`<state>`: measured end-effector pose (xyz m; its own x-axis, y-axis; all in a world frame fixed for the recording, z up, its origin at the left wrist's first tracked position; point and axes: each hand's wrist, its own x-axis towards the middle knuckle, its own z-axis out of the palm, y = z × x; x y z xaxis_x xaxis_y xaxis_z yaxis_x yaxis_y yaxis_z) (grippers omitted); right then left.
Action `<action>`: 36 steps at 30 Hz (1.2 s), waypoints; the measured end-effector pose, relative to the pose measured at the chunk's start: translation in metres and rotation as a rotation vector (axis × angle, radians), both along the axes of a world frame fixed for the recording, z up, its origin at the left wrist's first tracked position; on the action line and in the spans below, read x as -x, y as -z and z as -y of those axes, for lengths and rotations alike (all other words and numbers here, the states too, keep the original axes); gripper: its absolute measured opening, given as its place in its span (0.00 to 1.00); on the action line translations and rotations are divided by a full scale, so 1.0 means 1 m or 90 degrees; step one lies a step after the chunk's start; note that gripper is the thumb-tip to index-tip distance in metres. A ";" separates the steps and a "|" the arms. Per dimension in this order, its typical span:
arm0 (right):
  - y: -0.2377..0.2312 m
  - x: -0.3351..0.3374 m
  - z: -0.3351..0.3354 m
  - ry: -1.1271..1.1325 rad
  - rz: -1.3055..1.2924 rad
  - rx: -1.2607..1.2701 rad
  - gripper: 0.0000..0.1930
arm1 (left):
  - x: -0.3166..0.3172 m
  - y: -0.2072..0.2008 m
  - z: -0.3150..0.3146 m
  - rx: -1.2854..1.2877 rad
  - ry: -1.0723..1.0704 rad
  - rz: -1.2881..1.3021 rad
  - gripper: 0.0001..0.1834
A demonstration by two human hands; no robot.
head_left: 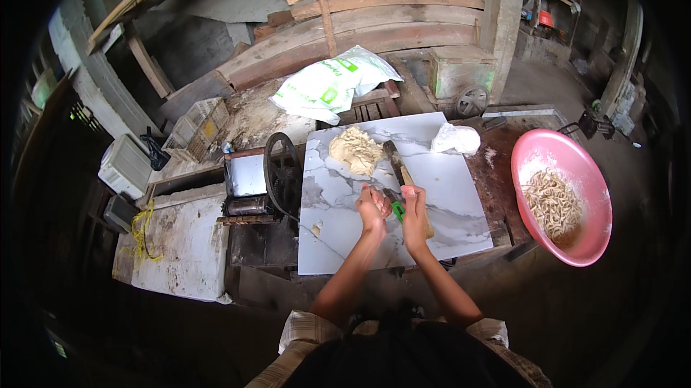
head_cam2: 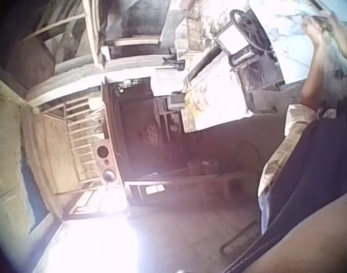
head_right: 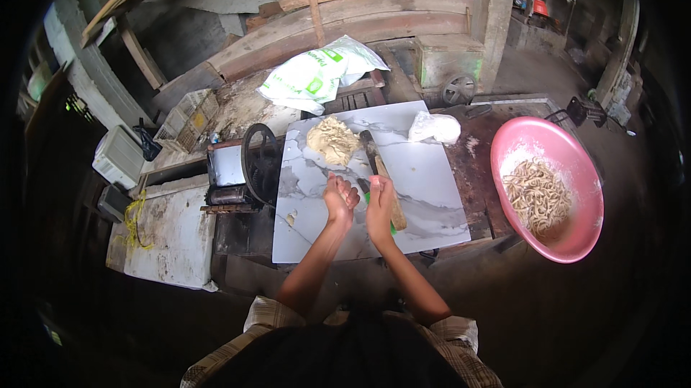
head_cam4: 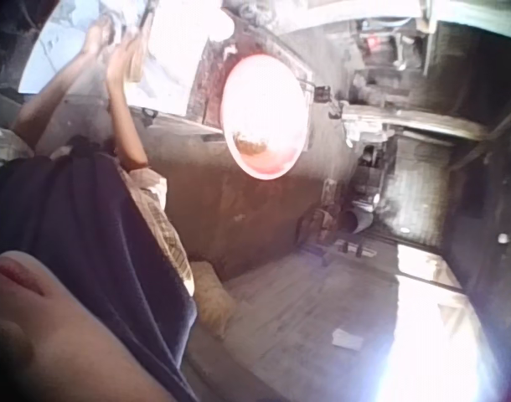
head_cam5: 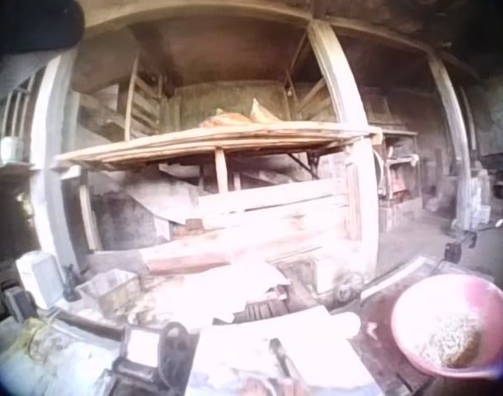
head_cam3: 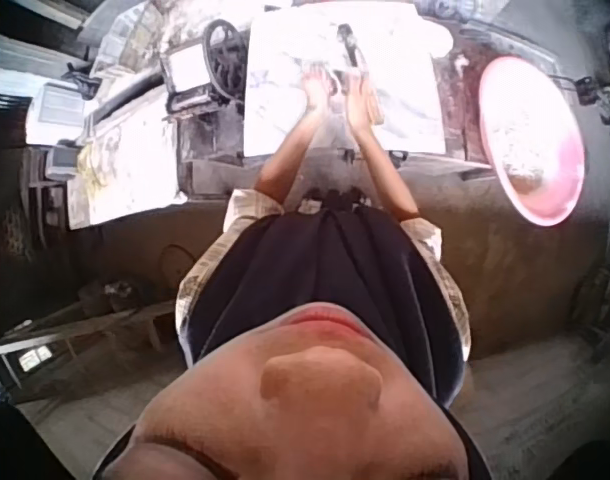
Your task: The person uses a hand-cranked machine to cut dough into noodles, then rolls and cuts more dough on a board.
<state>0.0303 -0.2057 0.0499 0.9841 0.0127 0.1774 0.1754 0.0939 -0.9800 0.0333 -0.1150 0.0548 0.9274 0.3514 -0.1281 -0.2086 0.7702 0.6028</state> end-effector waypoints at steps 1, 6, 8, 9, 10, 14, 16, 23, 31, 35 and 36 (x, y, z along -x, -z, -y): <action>0.002 -0.002 -0.006 -0.081 -0.094 -0.144 0.23 | -0.004 0.009 -0.002 -0.159 -0.024 -0.032 0.24; -0.002 -0.014 -0.014 -0.422 -0.472 -0.472 0.29 | 0.005 0.019 0.013 -0.886 -0.196 0.004 0.16; 0.008 -0.029 -0.017 -0.425 -0.460 -0.567 0.25 | 0.010 0.007 0.015 -1.054 -0.250 -0.012 0.19; -0.022 -0.013 -0.016 -0.312 -0.403 -0.473 0.21 | 0.014 0.002 0.014 -1.218 -0.301 -0.033 0.24; -0.005 -0.020 -0.020 -0.314 -0.405 -0.471 0.21 | 0.017 -0.004 0.012 -1.217 -0.302 -0.036 0.24; 0.010 -0.037 -0.028 -0.174 -0.449 -0.404 0.17 | 0.026 -0.028 -0.005 -1.049 -0.319 0.021 0.28; -0.006 -0.028 -0.034 -0.138 -0.460 -0.372 0.19 | 0.029 -0.029 -0.017 -0.992 -0.342 0.025 0.29; 0.003 -0.030 -0.033 -0.218 -0.326 -0.163 0.17 | 0.015 -0.004 -0.012 -0.282 0.016 -0.095 0.32; -0.059 0.006 -0.035 0.129 0.251 0.256 0.14 | 0.012 -0.006 0.006 -0.012 0.111 -0.086 0.15; -0.060 0.005 -0.019 0.098 0.302 0.281 0.15 | 0.010 0.002 -0.011 0.054 0.043 -0.069 0.21; -0.052 -0.001 -0.011 0.058 0.262 0.218 0.15 | 0.008 -0.003 -0.009 0.057 0.049 -0.068 0.21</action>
